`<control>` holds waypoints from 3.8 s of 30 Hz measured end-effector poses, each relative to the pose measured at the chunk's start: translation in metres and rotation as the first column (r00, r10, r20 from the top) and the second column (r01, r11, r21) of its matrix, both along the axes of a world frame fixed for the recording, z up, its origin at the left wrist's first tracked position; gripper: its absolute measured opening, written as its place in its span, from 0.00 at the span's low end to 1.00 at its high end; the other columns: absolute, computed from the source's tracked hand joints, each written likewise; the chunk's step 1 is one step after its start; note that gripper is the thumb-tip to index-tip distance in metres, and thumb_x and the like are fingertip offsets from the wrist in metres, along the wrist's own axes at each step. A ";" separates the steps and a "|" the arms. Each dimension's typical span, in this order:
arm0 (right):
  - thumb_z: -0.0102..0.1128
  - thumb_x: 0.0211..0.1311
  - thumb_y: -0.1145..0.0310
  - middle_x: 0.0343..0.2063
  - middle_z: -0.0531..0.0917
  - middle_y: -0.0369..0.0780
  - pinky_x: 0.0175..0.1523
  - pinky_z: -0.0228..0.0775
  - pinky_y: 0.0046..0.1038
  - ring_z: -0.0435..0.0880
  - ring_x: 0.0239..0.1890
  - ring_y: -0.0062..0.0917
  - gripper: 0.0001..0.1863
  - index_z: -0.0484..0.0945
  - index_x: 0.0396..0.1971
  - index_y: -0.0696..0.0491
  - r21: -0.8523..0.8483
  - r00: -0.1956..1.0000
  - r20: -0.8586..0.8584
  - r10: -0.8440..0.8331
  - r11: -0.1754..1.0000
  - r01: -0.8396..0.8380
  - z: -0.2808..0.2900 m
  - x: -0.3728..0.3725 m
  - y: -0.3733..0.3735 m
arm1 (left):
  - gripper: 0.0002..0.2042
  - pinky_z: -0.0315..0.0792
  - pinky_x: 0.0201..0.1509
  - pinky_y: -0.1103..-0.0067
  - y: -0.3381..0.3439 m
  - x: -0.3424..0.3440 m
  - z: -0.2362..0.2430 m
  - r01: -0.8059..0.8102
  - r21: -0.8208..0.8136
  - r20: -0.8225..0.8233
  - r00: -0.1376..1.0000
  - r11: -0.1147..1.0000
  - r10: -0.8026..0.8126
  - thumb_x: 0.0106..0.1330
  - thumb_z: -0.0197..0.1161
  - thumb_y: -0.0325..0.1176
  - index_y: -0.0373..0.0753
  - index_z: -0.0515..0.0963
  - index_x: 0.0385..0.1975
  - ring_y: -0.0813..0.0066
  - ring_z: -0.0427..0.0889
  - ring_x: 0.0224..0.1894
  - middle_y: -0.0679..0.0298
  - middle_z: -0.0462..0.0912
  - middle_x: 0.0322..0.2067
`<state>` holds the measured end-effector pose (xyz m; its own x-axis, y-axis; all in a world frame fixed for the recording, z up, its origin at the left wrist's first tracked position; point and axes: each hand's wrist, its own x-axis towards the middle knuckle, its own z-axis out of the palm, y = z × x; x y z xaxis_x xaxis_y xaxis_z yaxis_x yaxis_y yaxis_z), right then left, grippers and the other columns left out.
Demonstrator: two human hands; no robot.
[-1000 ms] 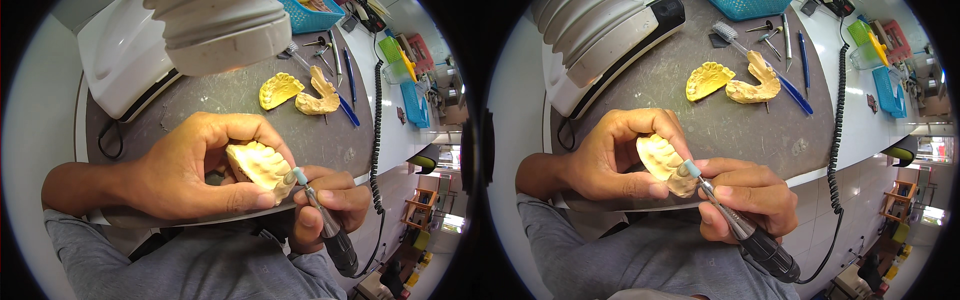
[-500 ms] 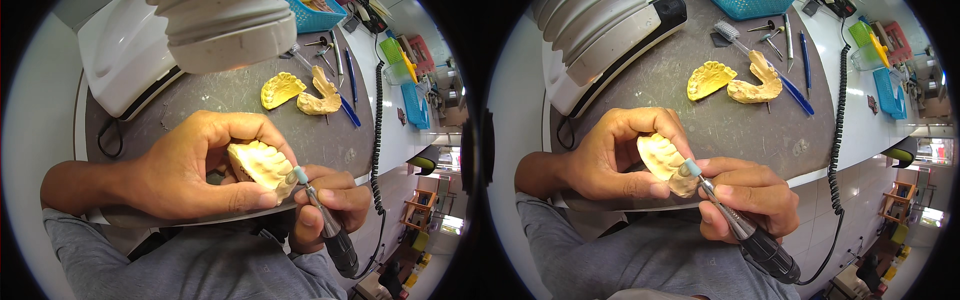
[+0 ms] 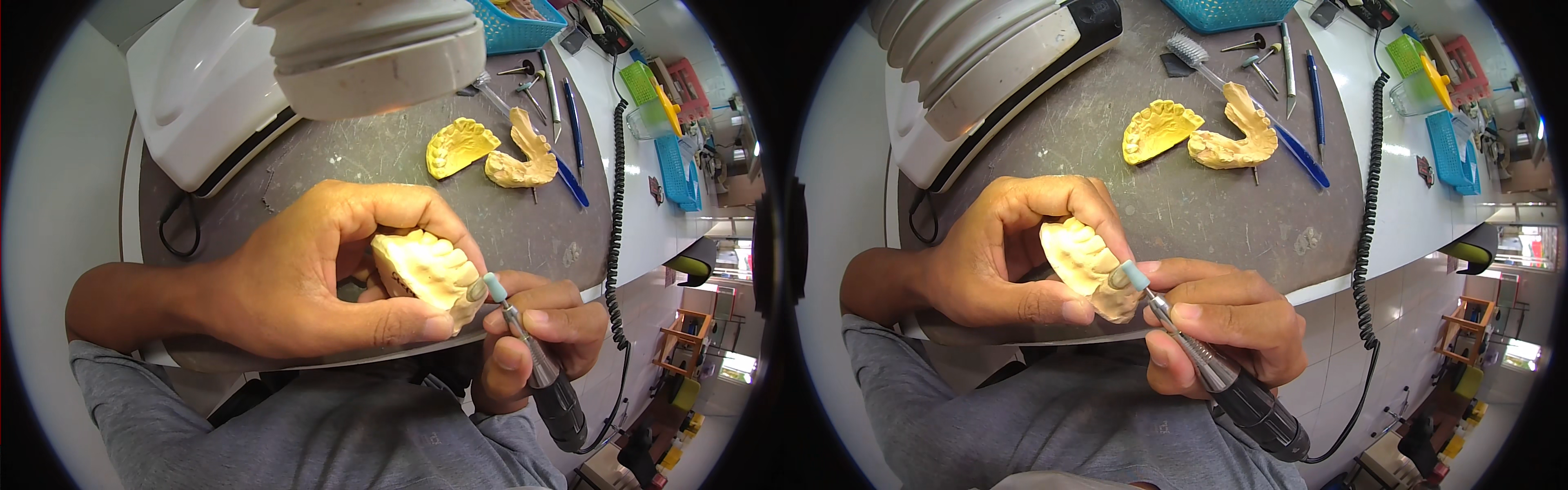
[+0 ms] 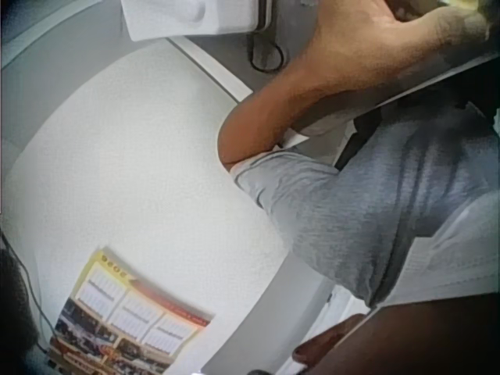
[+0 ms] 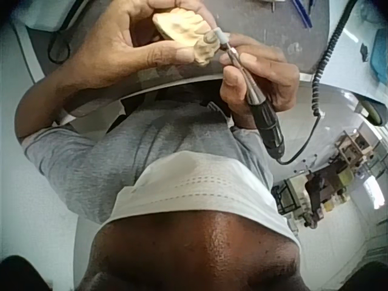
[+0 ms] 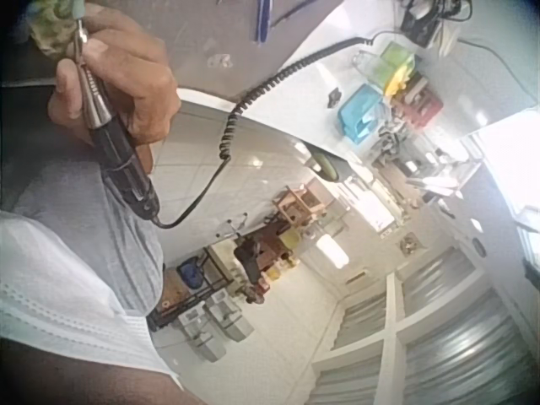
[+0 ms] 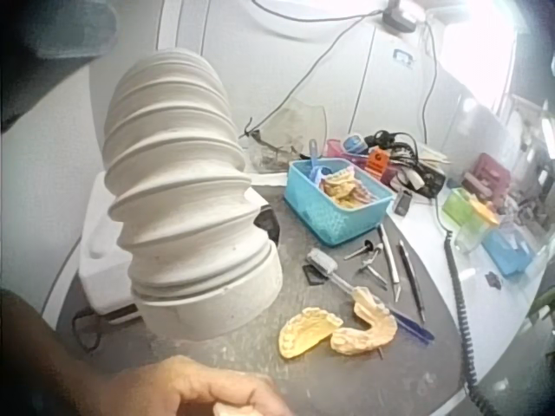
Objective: The person uses a rotary tool to sand and refine the surfaces of a yellow dental plaster model at a laboratory bench.
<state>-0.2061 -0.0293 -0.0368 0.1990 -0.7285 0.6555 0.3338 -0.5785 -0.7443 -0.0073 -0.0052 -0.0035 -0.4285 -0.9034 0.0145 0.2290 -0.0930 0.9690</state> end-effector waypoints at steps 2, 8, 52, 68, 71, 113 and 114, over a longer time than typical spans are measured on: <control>0.69 0.51 0.72 0.26 0.78 0.49 0.37 0.82 0.28 0.85 0.33 0.38 0.18 0.68 0.34 0.61 -0.013 1.000 0.000 0.020 1.000 -0.020 -0.001 -0.001 -0.001 | 0.17 0.67 0.46 0.82 0.000 0.000 0.000 -0.001 0.005 -0.003 1.000 1.000 0.001 0.54 0.68 0.29 0.30 0.72 0.42 0.79 0.74 0.41 0.61 0.74 0.38; 0.70 0.49 0.74 0.26 0.79 0.48 0.37 0.82 0.29 0.85 0.34 0.39 0.19 0.68 0.35 0.62 -0.009 0.999 -0.022 0.048 0.999 -0.048 0.000 -0.003 -0.002 | 0.17 0.67 0.46 0.82 0.000 0.000 0.000 -0.011 0.000 0.015 1.000 1.000 0.011 0.54 0.68 0.30 0.31 0.72 0.41 0.79 0.75 0.42 0.61 0.75 0.38; 0.70 0.50 0.74 0.26 0.79 0.47 0.40 0.81 0.32 0.84 0.35 0.40 0.18 0.68 0.35 0.61 -0.028 0.996 -0.020 0.082 0.996 -0.083 -0.001 -0.005 -0.004 | 0.16 0.67 0.47 0.81 -0.001 0.000 0.001 0.001 -0.011 0.042 0.999 1.000 -0.001 0.54 0.67 0.28 0.31 0.73 0.41 0.79 0.75 0.42 0.61 0.74 0.38; 0.69 0.51 0.74 0.27 0.79 0.49 0.38 0.82 0.27 0.85 0.35 0.38 0.17 0.68 0.34 0.61 -0.017 0.997 -0.012 0.074 0.997 -0.075 -0.001 -0.004 -0.004 | 0.17 0.67 0.46 0.82 0.000 0.000 0.000 0.007 -0.007 0.041 0.999 1.000 -0.007 0.54 0.67 0.28 0.31 0.72 0.42 0.79 0.74 0.42 0.61 0.74 0.38; 0.68 0.51 0.74 0.27 0.79 0.49 0.38 0.82 0.27 0.84 0.35 0.38 0.17 0.68 0.35 0.61 0.012 0.999 -0.002 0.046 0.999 -0.046 0.000 -0.003 -0.002 | 0.17 0.67 0.46 0.82 0.000 -0.001 0.001 -0.002 0.005 0.021 1.000 1.000 0.002 0.54 0.67 0.28 0.31 0.72 0.42 0.79 0.74 0.42 0.61 0.74 0.38; 0.71 0.48 0.74 0.27 0.80 0.45 0.44 0.79 0.39 0.84 0.36 0.41 0.19 0.70 0.36 0.59 -0.023 0.991 -0.066 0.118 0.993 -0.120 0.000 -0.009 -0.006 | 0.17 0.69 0.49 0.80 -0.002 0.001 0.000 -0.004 -0.024 0.042 0.999 1.000 0.005 0.55 0.67 0.29 0.30 0.72 0.41 0.78 0.76 0.44 0.59 0.76 0.40; 0.71 0.48 0.74 0.27 0.80 0.45 0.44 0.79 0.39 0.84 0.36 0.41 0.19 0.70 0.36 0.59 -0.023 0.991 -0.066 0.118 0.993 -0.120 0.000 -0.009 -0.005 | 0.17 0.69 0.49 0.80 -0.002 0.001 0.001 0.005 -0.021 0.055 0.998 1.000 -0.004 0.55 0.67 0.29 0.30 0.72 0.41 0.78 0.76 0.44 0.59 0.76 0.40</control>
<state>-0.2149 -0.0341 -0.0366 0.3257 -0.6792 0.6577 0.3532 -0.5579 -0.7510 -0.0060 -0.0068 -0.0029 -0.4332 -0.9012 0.0094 0.1749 -0.0738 0.9818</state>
